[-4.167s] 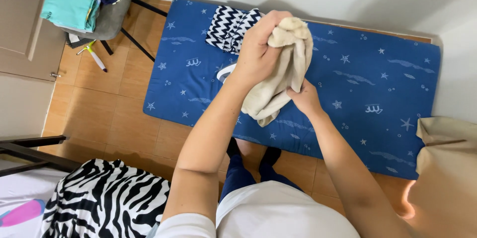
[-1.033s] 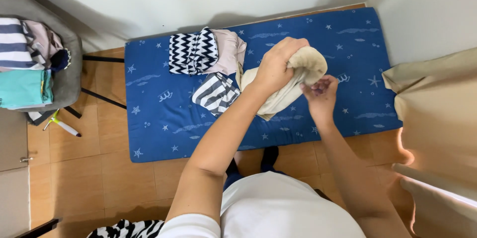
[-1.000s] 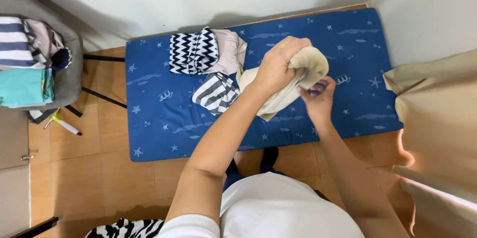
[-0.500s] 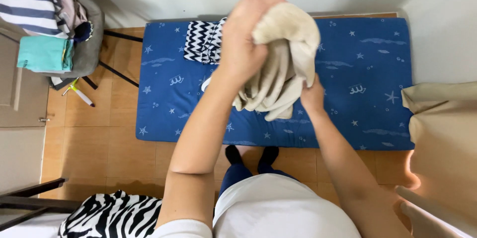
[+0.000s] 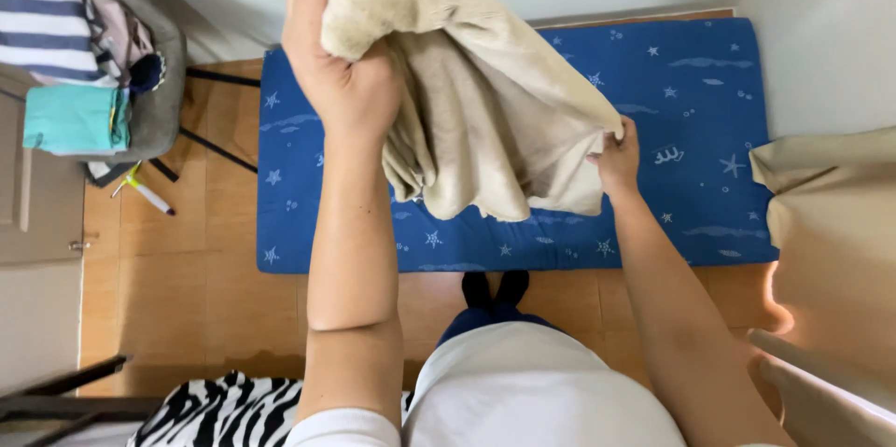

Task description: The person folds a light blue shirt, a striped shirt, and a beige towel on a bed and a blue mat. The folded items are stacked on a nearby chair.

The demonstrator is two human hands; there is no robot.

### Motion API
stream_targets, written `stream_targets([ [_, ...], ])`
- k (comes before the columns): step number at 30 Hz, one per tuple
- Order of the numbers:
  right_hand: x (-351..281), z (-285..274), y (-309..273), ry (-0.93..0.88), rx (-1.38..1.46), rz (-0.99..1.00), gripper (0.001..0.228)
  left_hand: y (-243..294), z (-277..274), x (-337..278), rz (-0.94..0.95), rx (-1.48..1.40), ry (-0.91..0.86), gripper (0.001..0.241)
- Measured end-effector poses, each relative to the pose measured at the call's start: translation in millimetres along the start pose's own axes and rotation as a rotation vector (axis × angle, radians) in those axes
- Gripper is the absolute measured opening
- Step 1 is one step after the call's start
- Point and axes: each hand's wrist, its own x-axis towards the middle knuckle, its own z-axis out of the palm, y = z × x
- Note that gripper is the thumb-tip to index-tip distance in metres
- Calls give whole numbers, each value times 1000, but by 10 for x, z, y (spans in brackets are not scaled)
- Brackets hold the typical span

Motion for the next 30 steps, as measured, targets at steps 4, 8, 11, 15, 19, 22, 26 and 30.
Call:
stream_targets([
  [4, 203, -434, 28, 71, 15, -151, 25, -199, -34, -50, -16, 60, 32, 42],
  [8, 257, -874, -134, 150, -272, -431, 25, -260, 33, -162, -51, 124, 16, 44],
  [11, 286, -1258, -258, 176, -384, -521, 25, -314, 226, -333, -133, 139, 3, 42],
  [15, 426, -1793, -433, 170, -504, -537, 23, -404, 611, -615, -271, 157, -3, 41],
  [19, 682, -2474, -346, 125, -620, -512, 24, -490, 1110, -1064, -339, 154, -8, 40],
  [22, 1051, -3075, -100, 98, -748, -533, 27, -625, 1566, -1427, -409, 156, -12, 38],
  [26, 1515, -3694, 260, 17, -875, -583, 30, -571, 2035, -1950, -594, 217, -13, 36],
  [30, 1919, -4014, 389, -101, -990, -592, 31, -602, 2329, -2456, -812, 280, 6, 30],
])
